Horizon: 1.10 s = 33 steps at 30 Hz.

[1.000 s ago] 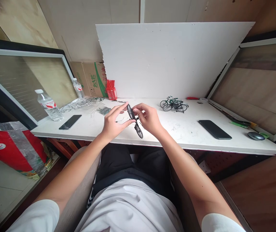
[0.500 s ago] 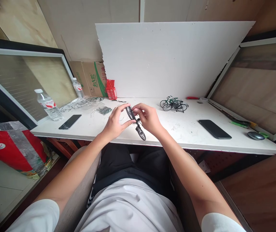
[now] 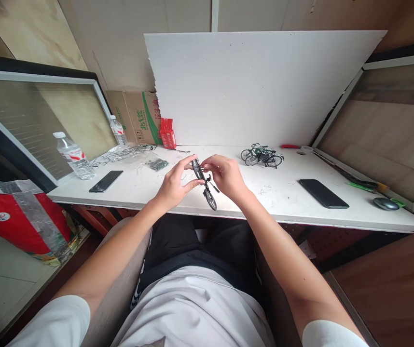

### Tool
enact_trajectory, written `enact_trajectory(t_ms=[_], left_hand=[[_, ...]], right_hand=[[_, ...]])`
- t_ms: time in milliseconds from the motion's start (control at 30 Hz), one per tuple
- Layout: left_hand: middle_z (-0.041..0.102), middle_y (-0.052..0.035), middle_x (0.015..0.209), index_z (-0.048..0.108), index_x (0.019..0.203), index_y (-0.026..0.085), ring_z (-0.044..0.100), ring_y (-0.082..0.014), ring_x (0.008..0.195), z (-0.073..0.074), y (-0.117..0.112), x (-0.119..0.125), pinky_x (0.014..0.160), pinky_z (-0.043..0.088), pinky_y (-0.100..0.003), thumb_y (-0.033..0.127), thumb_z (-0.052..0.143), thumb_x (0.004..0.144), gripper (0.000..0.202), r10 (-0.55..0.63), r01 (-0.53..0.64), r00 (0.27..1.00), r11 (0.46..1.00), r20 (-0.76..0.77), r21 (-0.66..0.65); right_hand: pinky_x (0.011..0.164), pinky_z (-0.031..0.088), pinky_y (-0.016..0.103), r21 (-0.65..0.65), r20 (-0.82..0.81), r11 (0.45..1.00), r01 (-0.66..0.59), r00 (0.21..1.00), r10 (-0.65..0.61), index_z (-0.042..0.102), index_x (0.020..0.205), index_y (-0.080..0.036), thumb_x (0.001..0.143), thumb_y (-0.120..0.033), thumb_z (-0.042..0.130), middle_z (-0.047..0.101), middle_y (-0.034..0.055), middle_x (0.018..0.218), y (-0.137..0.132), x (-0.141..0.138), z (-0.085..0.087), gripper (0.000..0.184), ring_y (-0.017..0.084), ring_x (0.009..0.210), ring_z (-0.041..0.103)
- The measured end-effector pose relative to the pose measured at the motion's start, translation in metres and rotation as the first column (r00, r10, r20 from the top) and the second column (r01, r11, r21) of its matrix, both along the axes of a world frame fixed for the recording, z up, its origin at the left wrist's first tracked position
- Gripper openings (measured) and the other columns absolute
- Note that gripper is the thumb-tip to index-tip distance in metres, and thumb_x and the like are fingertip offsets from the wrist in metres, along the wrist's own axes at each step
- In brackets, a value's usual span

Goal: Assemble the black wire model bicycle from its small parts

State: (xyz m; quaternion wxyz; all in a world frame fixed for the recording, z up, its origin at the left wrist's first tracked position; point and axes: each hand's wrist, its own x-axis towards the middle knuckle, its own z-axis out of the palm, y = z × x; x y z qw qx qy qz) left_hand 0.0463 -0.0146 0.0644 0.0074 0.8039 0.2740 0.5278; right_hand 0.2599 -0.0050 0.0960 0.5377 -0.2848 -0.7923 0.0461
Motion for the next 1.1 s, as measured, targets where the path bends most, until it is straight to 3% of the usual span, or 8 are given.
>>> enact_trajectory(t_ms=[300, 733, 1000, 1100], left_hand=[[0.068, -0.0159, 0.149, 0.047, 0.161, 0.028, 0.078, -0.0255, 0.112, -0.0038, 0.001, 0.0023, 0.105, 0.063, -0.042, 0.049, 0.076, 0.1, 0.071, -0.012, 0.012, 1.0, 1.0, 0.004, -0.001], [0.072, -0.0151, 0.142, 0.043, 0.163, 0.029, 0.077, -0.0292, 0.121, -0.0053, -0.001, 0.0059, 0.106, 0.064, -0.044, 0.04, 0.074, 0.103, 0.068, -0.065, 0.072, 0.996, 0.989, 0.053, -0.128], [0.07, -0.0148, 0.145, 0.043, 0.164, 0.031, 0.078, -0.0275, 0.115, -0.004, -0.002, 0.0053, 0.102, 0.066, -0.043, 0.038, 0.075, 0.103, 0.069, -0.045, 0.047, 0.999, 0.992, 0.019, -0.119], [0.069, -0.0144, 0.147, 0.043, 0.164, 0.031, 0.079, -0.0264, 0.112, -0.0025, -0.0036, 0.0051, 0.1, 0.066, -0.041, 0.038, 0.075, 0.103, 0.069, -0.046, 0.046, 0.999, 0.993, 0.005, -0.11]], right_hand=[[0.073, 0.06, 0.033, -0.001, 0.004, 1.0, 0.01, 1.0, -0.01, 0.078, 0.091, -0.023, 0.083, -0.003, 0.05, 0.079, 0.0029, 0.083, -0.0008, 0.0018, -0.0006, 0.035, 0.021, 0.075, 0.076], [0.069, 0.054, 0.034, 0.074, 0.072, 0.996, 0.059, 0.995, -0.064, 0.076, 0.09, -0.024, 0.086, -0.003, 0.051, 0.077, 0.0037, 0.083, -0.0043, 0.0014, 0.0015, 0.034, 0.022, 0.077, 0.073], [0.067, 0.05, 0.033, 0.073, 0.145, 0.994, 0.083, 0.985, -0.093, 0.072, 0.091, -0.025, 0.098, -0.016, 0.058, 0.076, 0.0043, 0.08, -0.001, 0.0052, -0.0025, 0.018, 0.022, 0.075, 0.07], [0.066, 0.049, 0.034, 0.059, 0.144, 0.996, 0.064, 0.987, -0.072, 0.072, 0.091, -0.025, 0.105, -0.028, 0.059, 0.075, 0.0047, 0.08, -0.0006, 0.0064, -0.0018, 0.02, 0.022, 0.073, 0.068]])
